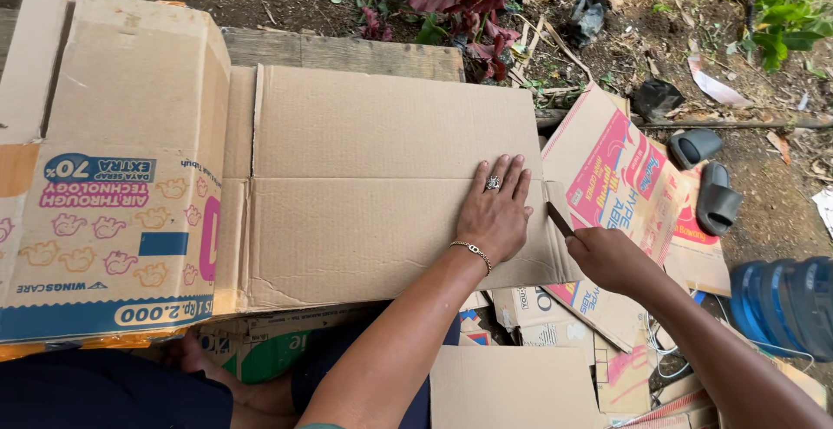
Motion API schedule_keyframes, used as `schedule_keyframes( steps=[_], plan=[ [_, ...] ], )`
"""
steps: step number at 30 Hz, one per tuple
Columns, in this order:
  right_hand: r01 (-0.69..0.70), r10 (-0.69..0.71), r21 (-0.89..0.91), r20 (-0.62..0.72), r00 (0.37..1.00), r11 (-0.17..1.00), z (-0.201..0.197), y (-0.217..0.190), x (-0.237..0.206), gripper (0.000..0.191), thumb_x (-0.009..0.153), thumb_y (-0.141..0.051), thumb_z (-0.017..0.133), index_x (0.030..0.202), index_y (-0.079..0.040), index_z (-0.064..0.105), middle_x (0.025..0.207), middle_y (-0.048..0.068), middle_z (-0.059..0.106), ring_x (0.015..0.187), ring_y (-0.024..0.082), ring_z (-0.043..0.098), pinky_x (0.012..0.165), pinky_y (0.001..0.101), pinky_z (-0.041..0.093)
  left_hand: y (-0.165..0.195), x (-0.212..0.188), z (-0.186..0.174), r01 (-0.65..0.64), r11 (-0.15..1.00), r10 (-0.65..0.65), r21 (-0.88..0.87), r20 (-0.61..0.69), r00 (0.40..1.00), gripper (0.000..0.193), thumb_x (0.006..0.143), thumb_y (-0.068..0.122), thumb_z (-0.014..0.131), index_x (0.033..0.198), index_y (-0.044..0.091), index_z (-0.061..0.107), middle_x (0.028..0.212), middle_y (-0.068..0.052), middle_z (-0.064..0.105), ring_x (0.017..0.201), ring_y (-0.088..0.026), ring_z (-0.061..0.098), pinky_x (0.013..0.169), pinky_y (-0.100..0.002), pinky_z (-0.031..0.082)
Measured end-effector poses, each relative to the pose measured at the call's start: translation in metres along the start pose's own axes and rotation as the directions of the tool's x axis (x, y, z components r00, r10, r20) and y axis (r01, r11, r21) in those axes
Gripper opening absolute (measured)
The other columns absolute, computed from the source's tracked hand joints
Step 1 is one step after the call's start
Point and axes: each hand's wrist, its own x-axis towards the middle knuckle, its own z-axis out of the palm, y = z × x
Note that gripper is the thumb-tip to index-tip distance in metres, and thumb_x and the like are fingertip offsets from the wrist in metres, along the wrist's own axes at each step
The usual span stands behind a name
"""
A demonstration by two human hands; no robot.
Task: The person folds and assembles a flat cardboard box into a rectangular package on a wooden table. They use a utility knife to score and cut the cardboard, then seal the box with brown packing tape. The person rotates the box to fold and tape different sides.
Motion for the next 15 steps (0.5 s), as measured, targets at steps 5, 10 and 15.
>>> schedule_keyframes(
  steps=[5,10,15],
  plan=[
    [0.012,-0.017,-0.059,-0.084,0.996,0.998,-0.003,-0.012,0.026,0.045,0.102,-0.035,0.045,0.091,0.0,0.071,0.093,0.027,0.073,0.092,0.046,0.069,0.09,0.0523,0.053,0.0,-0.002,0.001,-0.01,1.0,0.01,-0.024,-0.031,0.999,0.066,0.101,0.038,0.043,0.156,0.003,0.032,0.167,-0.013,0.022,0.154,-0.03,0.019,0.125,-0.05,0.009],
    [0.149,-0.152,-0.106,-0.015,0.988,0.983,-0.02,-0.018,0.078,0.043,0.099,-0.03,0.045,0.089,0.0,0.074,0.094,0.025,0.073,0.093,0.044,0.069,0.09,0.0521,0.052,0.005,0.002,-0.007,-0.008,1.0,0.008,-0.003,-0.033,0.999,0.064,0.103,0.039,0.043,0.155,0.003,0.035,0.168,-0.013,0.024,0.156,-0.029,0.02,0.127,-0.049,0.01],
    [0.237,-0.252,-0.242,-0.029,0.967,0.941,-0.006,-0.001,0.062,0.038,0.099,-0.027,0.044,0.089,0.001,0.068,0.09,0.023,0.071,0.088,0.043,0.068,0.085,0.0525,0.053,0.009,0.003,-0.009,0.015,0.998,-0.016,-0.064,-0.021,1.0,0.066,0.101,0.042,0.042,0.155,0.006,0.033,0.167,-0.013,0.022,0.154,-0.029,0.017,0.125,-0.048,0.009]
  ],
)
